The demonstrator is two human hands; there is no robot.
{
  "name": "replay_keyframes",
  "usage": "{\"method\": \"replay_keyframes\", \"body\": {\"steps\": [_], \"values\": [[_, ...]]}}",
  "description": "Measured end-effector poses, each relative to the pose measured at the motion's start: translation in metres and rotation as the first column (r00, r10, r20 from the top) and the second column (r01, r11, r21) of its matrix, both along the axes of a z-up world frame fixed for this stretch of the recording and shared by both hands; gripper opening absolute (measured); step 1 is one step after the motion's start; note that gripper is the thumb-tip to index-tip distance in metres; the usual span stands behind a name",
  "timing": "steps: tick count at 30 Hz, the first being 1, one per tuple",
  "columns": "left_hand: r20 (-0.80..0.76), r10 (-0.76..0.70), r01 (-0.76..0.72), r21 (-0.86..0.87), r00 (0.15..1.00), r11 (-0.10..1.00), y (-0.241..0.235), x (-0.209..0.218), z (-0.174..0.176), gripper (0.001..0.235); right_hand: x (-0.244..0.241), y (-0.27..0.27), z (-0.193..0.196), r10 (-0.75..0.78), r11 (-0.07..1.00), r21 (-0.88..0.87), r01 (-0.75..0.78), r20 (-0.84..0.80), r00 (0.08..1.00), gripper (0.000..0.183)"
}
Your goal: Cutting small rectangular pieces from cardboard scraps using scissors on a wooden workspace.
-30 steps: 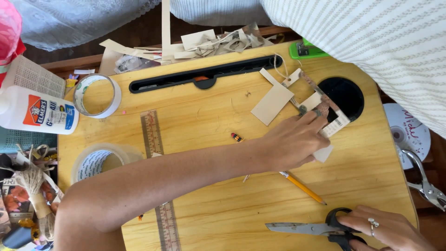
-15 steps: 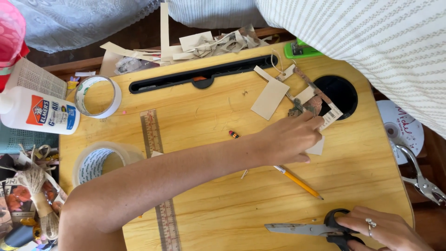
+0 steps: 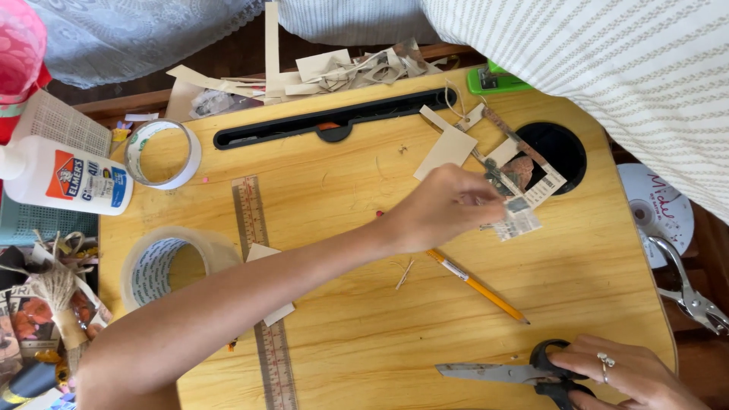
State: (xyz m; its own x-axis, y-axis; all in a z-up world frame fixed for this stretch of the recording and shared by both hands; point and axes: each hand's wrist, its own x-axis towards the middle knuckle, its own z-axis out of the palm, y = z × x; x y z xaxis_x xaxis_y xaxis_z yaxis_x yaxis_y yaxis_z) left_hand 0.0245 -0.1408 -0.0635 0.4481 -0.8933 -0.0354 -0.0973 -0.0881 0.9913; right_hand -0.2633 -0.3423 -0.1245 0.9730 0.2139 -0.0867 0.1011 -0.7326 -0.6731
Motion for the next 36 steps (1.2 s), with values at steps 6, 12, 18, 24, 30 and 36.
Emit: {"method": "replay_keyframes", "body": {"steps": [6, 12, 18, 24, 30, 36], "values": [[-0.414, 0.234, -0.111, 0.301, 0.879, 0.947, 0.058, -0.003, 0.034, 0.009, 0.029, 0.015, 0.023, -0.120, 0.904, 0.420, 0.083, 0.063, 0.991, 0.044], [-0.263, 0.339, -0.323, 0.105, 0.903, 0.941, 0.108, -0.027, 0.030, 0.017, 0.019, 0.007, -0.006, -0.291, 0.642, 0.660, 0.391, -0.263, 0.920, 0.056], [-0.032, 0.315, -0.312, 0.066, 0.949, 0.948, 0.109, -0.022, 0.009, 0.008, 0.036, 0.022, 0.025, -0.316, 0.640, 0.695, 0.329, -0.153, 0.936, 0.056], [0.218, 0.290, -0.312, 0.076, 0.932, 0.947, 0.037, 0.003, -0.013, 0.045, 0.014, 0.011, 0.017, -0.411, 0.586, 0.701, 0.407, -0.175, 0.895, 0.056], [0.841, 0.264, -0.378, -0.078, 0.473, 0.923, 0.008, 0.080, -0.034, 0.043, 0.001, -0.011, 0.002, -0.474, 0.515, 0.691, 0.507, -0.263, 0.840, 0.054], [0.869, -0.041, -0.202, 0.160, 0.493, 0.966, -0.013, 0.091, -0.050, 0.042, 0.025, 0.007, 0.022, -0.444, 0.677, 0.568, 0.467, -0.191, 0.876, 0.045]]}}
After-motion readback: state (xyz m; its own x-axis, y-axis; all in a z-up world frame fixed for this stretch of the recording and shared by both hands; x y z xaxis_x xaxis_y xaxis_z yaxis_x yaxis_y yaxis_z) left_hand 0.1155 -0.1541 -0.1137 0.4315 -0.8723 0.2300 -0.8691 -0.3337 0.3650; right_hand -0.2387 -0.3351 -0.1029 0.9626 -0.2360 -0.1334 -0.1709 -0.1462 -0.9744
